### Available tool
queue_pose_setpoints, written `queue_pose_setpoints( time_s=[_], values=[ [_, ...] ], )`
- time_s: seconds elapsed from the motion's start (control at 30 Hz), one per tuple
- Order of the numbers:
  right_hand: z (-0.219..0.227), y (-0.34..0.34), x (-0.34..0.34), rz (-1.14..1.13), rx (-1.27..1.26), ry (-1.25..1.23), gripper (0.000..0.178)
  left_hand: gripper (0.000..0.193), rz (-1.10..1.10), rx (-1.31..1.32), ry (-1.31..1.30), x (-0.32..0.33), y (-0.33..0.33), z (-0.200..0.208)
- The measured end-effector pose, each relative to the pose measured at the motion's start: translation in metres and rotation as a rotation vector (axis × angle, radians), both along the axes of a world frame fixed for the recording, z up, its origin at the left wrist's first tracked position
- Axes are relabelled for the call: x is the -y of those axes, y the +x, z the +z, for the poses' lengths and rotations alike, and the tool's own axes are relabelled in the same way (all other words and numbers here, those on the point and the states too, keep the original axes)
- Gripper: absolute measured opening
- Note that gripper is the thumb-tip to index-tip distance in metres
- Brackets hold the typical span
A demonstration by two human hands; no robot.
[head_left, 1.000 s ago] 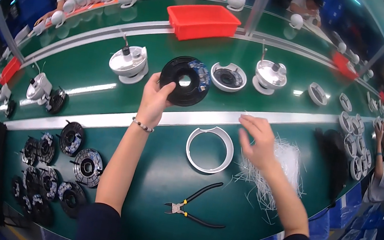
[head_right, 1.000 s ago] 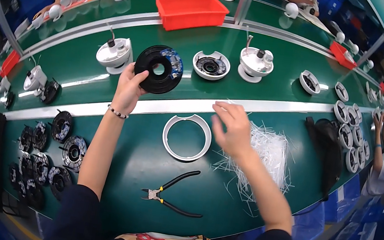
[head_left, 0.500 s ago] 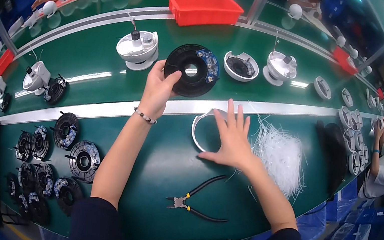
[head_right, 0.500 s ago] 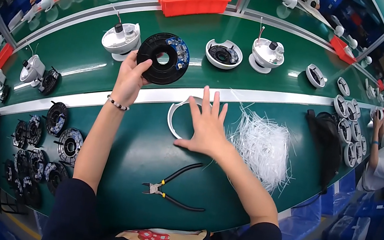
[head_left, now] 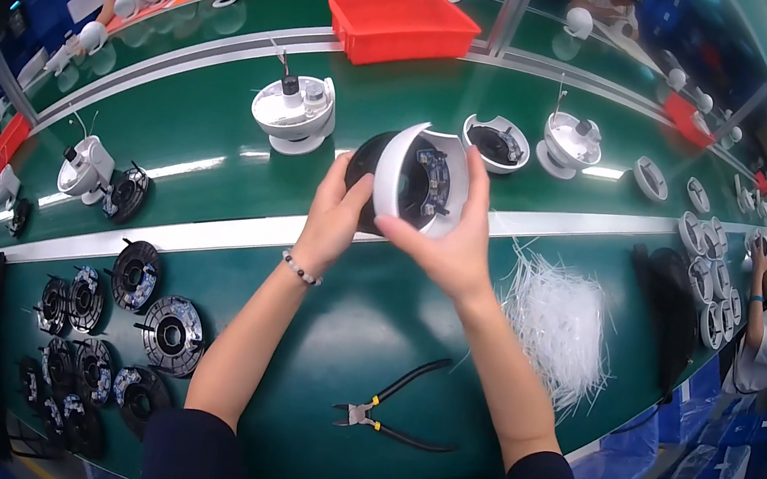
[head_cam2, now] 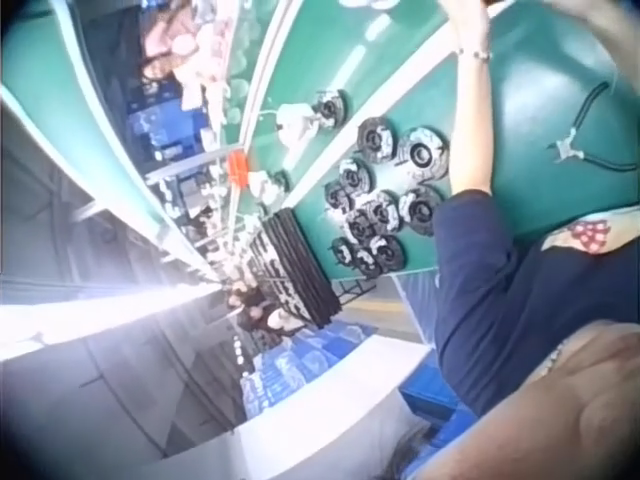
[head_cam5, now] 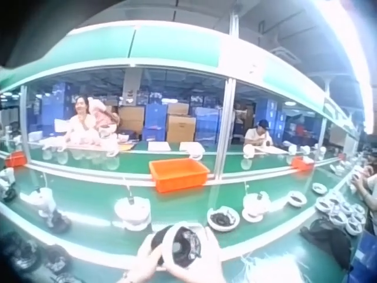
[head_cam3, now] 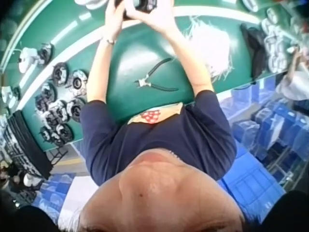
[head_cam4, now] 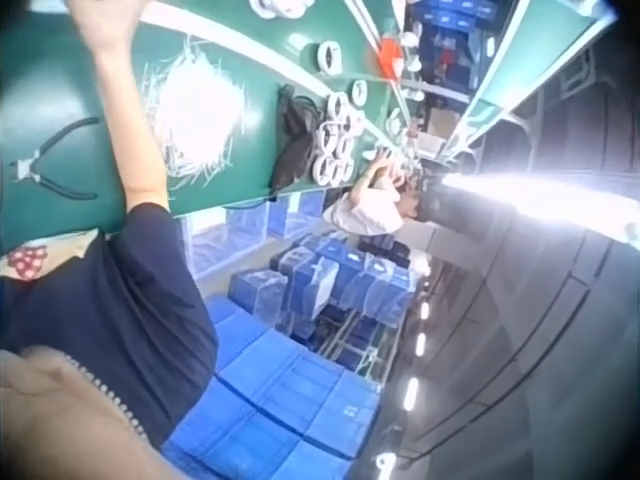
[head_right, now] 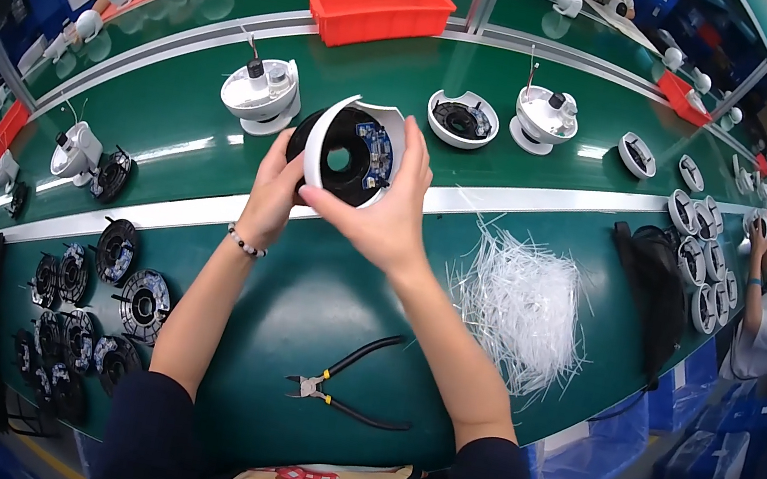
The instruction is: Assembling security camera modules by cutting wires and fitting components into plastic housings on an assembly line.
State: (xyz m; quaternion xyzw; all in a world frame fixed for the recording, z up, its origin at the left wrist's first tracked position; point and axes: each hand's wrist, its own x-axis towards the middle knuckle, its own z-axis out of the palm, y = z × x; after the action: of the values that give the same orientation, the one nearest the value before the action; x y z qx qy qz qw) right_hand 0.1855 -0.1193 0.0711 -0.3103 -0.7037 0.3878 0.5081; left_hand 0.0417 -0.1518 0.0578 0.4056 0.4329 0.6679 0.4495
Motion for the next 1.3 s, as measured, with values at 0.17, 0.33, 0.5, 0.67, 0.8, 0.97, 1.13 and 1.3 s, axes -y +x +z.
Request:
queue_pose_setpoints(
  time_s=[0.17,0.33,0.5,0.67,0.8,0.97,1.13,1.3],
  values=[
    [0.003,-0.018,0.013,0.047,-0.052,0.043,0.111,0.066,-0.511,0.656,0.191,0.014,-0.014,0.013],
    [0.009,-0.034,0.028,-0.122,0.268,0.240,0.118,0.067,-0.363,0.747,0.069,0.020,-0.018,0.003],
    [0.013,-0.041,0.031,-0.068,0.237,0.114,0.118,0.051,-0.338,0.741,-0.040,0.025,-0.034,-0.002],
    [0.013,-0.048,0.042,-0.089,0.271,0.118,0.118,0.045,-0.320,0.725,-0.030,0.032,-0.040,-0.005],
    [0.012,-0.051,0.047,-0.088,0.303,0.163,0.117,0.050,-0.324,0.744,0.027,0.035,-0.039,-0.004],
    [0.014,-0.051,0.044,-0.068,0.357,0.250,0.115,0.059,-0.275,0.693,0.050,0.037,-0.043,-0.005],
    [0.018,-0.058,0.030,0.259,-0.002,-0.105,0.114,0.056,-0.313,0.738,0.084,0.044,-0.059,0.004],
    [0.001,-0.066,0.049,0.341,0.065,-0.019,0.104,0.062,-0.414,0.733,0.112,0.042,-0.049,-0.025]
  ],
)
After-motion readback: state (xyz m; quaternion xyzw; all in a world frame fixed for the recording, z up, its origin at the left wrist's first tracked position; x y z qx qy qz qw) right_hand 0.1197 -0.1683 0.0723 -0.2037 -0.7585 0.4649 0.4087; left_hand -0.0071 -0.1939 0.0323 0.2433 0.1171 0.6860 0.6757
